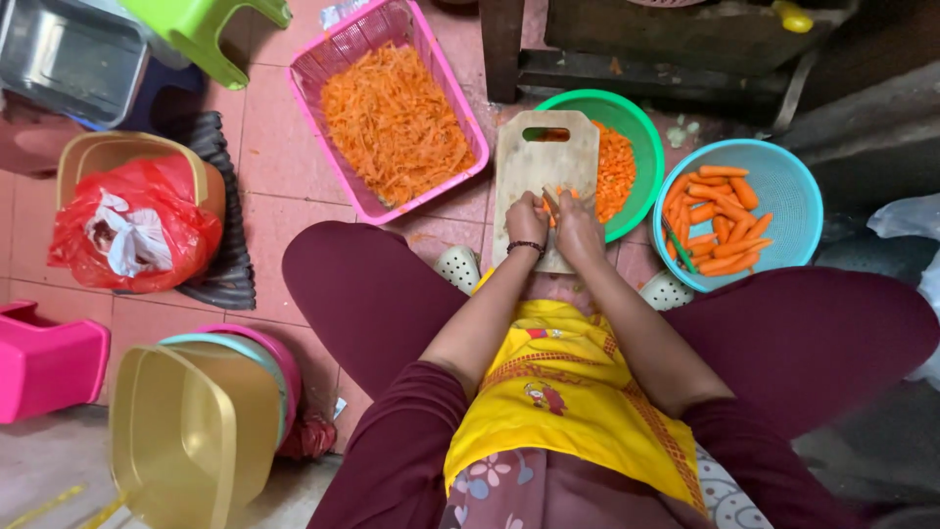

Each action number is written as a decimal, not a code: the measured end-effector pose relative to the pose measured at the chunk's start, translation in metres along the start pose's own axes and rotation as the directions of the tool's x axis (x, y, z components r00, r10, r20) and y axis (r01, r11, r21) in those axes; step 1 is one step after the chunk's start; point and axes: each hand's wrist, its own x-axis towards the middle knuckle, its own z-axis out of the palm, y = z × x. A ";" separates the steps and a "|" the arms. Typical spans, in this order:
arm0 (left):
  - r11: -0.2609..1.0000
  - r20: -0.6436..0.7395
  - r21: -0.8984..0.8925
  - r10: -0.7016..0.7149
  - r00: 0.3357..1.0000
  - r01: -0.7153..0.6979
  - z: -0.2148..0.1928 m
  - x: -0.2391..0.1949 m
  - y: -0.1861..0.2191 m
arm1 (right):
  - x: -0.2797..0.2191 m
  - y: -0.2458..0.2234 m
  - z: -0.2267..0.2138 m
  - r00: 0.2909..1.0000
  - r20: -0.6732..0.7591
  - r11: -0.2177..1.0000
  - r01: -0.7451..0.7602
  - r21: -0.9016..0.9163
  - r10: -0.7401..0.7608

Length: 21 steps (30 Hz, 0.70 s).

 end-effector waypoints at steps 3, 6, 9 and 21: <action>0.999 0.001 -0.028 0.022 1.000 -0.022 -0.007 -0.005 0.003 | -0.019 -0.015 -0.029 0.998 -0.053 0.999 0.030 0.016 -0.030; 0.994 0.013 -0.076 0.077 0.997 -0.075 -0.006 -0.002 0.000 | -0.018 0.000 -0.044 0.985 -0.172 0.996 -0.008 0.084 0.022; 0.935 0.097 0.087 0.335 0.937 -0.343 -0.066 -0.026 0.052 | -0.023 0.017 -0.071 0.971 -0.238 0.997 -0.004 0.075 0.021; 0.758 0.332 0.333 0.462 0.822 -0.561 -0.035 0.011 0.013 | -0.027 0.045 -0.055 0.972 0.126 0.973 -0.182 -0.140 0.199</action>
